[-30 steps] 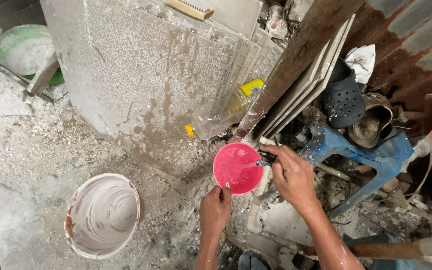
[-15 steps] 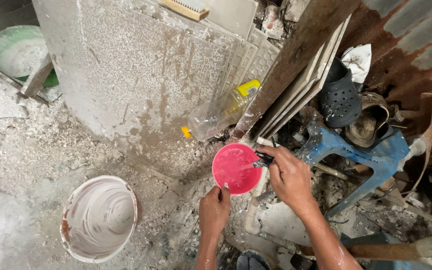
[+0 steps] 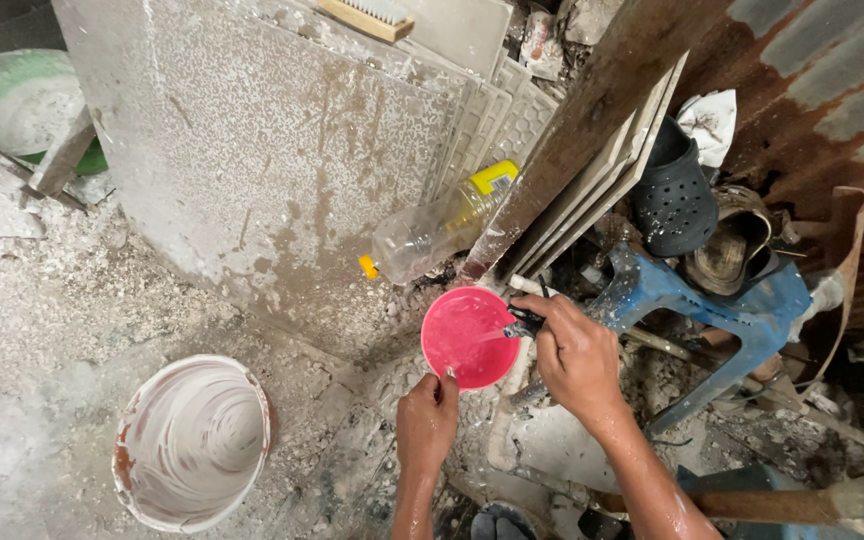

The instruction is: The person mixes a white plaster slurry in a plastic bucket, scoops the slurry by hand and smears it onto a decorative plaster cornice molding on the workbench. They then rinse their hands and a pink cup at a tap, scoop gypsum powder from a bag into a bowl, and return to the molding.

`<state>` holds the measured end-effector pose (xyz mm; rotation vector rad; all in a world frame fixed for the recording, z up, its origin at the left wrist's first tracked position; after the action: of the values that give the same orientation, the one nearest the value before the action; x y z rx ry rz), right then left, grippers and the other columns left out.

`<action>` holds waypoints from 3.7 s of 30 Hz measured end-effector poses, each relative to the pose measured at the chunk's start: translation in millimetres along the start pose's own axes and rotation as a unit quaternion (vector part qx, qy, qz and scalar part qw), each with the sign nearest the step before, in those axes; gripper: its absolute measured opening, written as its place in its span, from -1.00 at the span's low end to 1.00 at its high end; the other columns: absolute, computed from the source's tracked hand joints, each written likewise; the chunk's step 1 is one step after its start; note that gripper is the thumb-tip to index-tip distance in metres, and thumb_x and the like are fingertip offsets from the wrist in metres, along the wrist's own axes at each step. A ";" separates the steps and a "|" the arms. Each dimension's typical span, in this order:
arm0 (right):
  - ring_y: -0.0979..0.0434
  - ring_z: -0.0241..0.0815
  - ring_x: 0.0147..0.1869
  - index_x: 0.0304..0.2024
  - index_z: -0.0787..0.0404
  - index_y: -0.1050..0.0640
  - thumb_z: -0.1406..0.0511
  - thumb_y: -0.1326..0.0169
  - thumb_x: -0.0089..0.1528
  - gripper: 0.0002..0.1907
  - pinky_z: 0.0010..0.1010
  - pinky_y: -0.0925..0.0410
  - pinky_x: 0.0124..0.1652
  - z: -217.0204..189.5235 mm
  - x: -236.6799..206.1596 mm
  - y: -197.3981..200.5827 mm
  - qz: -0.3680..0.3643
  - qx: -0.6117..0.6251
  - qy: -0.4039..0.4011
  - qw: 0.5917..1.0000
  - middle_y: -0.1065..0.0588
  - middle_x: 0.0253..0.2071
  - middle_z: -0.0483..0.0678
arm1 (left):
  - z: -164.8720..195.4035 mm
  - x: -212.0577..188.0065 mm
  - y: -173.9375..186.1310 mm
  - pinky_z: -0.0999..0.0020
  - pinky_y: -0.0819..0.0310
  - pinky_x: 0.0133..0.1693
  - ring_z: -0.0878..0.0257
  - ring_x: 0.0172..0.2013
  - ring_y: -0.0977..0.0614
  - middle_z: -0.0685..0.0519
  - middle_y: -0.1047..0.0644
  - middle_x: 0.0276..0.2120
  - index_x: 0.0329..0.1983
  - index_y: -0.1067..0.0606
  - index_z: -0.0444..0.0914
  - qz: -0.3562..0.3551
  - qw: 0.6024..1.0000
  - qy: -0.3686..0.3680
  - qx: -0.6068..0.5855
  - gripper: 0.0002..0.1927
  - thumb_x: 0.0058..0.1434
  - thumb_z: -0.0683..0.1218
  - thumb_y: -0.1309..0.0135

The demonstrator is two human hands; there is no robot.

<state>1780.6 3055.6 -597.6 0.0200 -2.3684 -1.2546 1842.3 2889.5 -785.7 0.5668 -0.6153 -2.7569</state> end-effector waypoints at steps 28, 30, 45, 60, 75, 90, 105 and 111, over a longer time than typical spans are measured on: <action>-0.45 -0.07 -0.56 -0.07 0.13 -0.62 0.52 0.08 0.09 -0.57 -0.21 -0.34 -0.48 -0.2 -0.1 -0.9 0.001 0.004 0.002 1.000 -0.53 -0.35 0.00 | 8.4 -2.8 10.7 0.05 -0.43 -0.44 -0.10 -0.56 -0.61 -0.21 -0.57 -0.56 -0.41 -0.57 -0.34 -0.001 1.000 -0.001 0.003 -0.61 0.30 0.08 -0.02; -0.46 -0.06 -0.55 -0.07 0.13 -0.62 0.52 0.08 0.09 -0.57 -0.21 -0.35 -0.47 -0.4 -0.4 -0.6 0.002 0.003 0.000 1.000 -0.53 -0.35 0.00 | 8.4 -2.9 10.6 0.04 -0.43 -0.43 -0.11 -0.56 -0.61 -0.22 -0.57 -0.55 -0.40 -0.57 -0.34 -0.003 1.000 0.001 0.005 -0.61 0.30 0.09 -0.02; -0.44 -0.14 -0.61 -0.07 0.12 -0.63 0.52 0.09 0.10 -0.57 -0.25 -0.31 -0.55 1.5 -0.7 -3.7 0.000 -0.003 -0.003 1.000 -0.59 -0.30 -0.03 | 4.2 -2.1 9.4 0.05 -0.43 -0.44 -0.07 -0.57 -0.63 -0.20 -0.58 -0.57 -0.40 -0.58 -0.33 -0.018 0.999 0.031 0.013 -0.59 0.31 0.10 -0.01; -0.43 -0.14 -0.61 -0.07 0.11 -0.63 0.51 0.09 0.11 -0.57 -0.26 -0.31 -0.54 5.7 2.3 -7.3 -0.006 -0.004 -0.014 1.000 -0.60 -0.27 -0.04 | 1.4 2.3 6.8 0.03 -0.42 -0.44 -0.12 -0.56 -0.61 -0.22 -0.56 -0.58 -0.43 -0.57 -0.34 0.007 1.000 0.000 0.023 -0.60 0.27 0.09 -0.05; -0.46 -0.13 -0.62 -0.08 0.10 -0.63 0.51 0.11 0.10 -0.56 -0.26 -0.33 -0.53 12.5 3.7 -10.5 -0.014 0.002 -0.037 0.999 -0.60 -0.30 -0.04 | 3.5 3.9 5.7 0.04 -0.43 -0.46 -0.08 -0.59 -0.63 -0.19 -0.57 -0.59 -0.42 -0.58 -0.33 -0.008 1.000 0.016 0.016 -0.61 0.28 0.09 -0.04; -0.49 -0.11 -0.57 -0.07 0.12 -0.62 0.51 0.11 0.10 -0.57 -0.25 -0.35 -0.48 8.9 6.5 -7.8 -0.012 0.017 -0.038 0.999 -0.58 -0.30 -0.02 | 7.9 0.6 4.4 0.02 -0.43 -0.43 -0.17 -0.52 -0.61 -0.20 -0.58 -0.56 -0.43 -0.57 -0.31 0.011 1.000 -0.008 0.014 -0.61 0.28 0.11 -0.05; -0.62 -0.11 -0.23 -0.12 0.23 -0.62 0.56 0.15 0.12 -0.60 -0.28 -0.45 -0.20 14.1 3.5 -7.7 -0.009 0.051 -0.014 0.999 -0.61 -0.16 0.00 | 10.5 -4.4 4.1 0.05 -0.43 -0.46 -0.11 -0.57 -0.63 -0.19 -0.57 -0.58 -0.42 -0.58 -0.32 0.002 1.000 0.010 -0.010 -0.63 0.27 0.07 -0.05; -0.58 -0.03 0.14 -0.50 0.25 -0.50 0.59 0.14 0.07 -0.76 -0.24 -0.41 0.08 20.6 -2.8 -6.9 -0.019 0.136 0.038 0.990 -0.56 -0.11 0.00 | 6.8 -3.7 8.2 0.05 -0.38 -0.47 -0.10 -0.61 -0.55 -0.22 -0.54 -0.61 -0.45 -0.56 -0.35 0.012 1.000 0.011 -0.022 -0.62 0.29 0.06 -0.05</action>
<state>1773.6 3068.3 -614.1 0.1964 -2.4638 -0.9210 1844.1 2885.8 -775.1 0.5758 -0.5501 -2.7298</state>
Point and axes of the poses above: each hand's wrist, its own x-axis towards the middle knuckle, its own y-axis out of the back of the hand, z = x × y, the point moved 6 cm from there along x, towards the middle knuckle
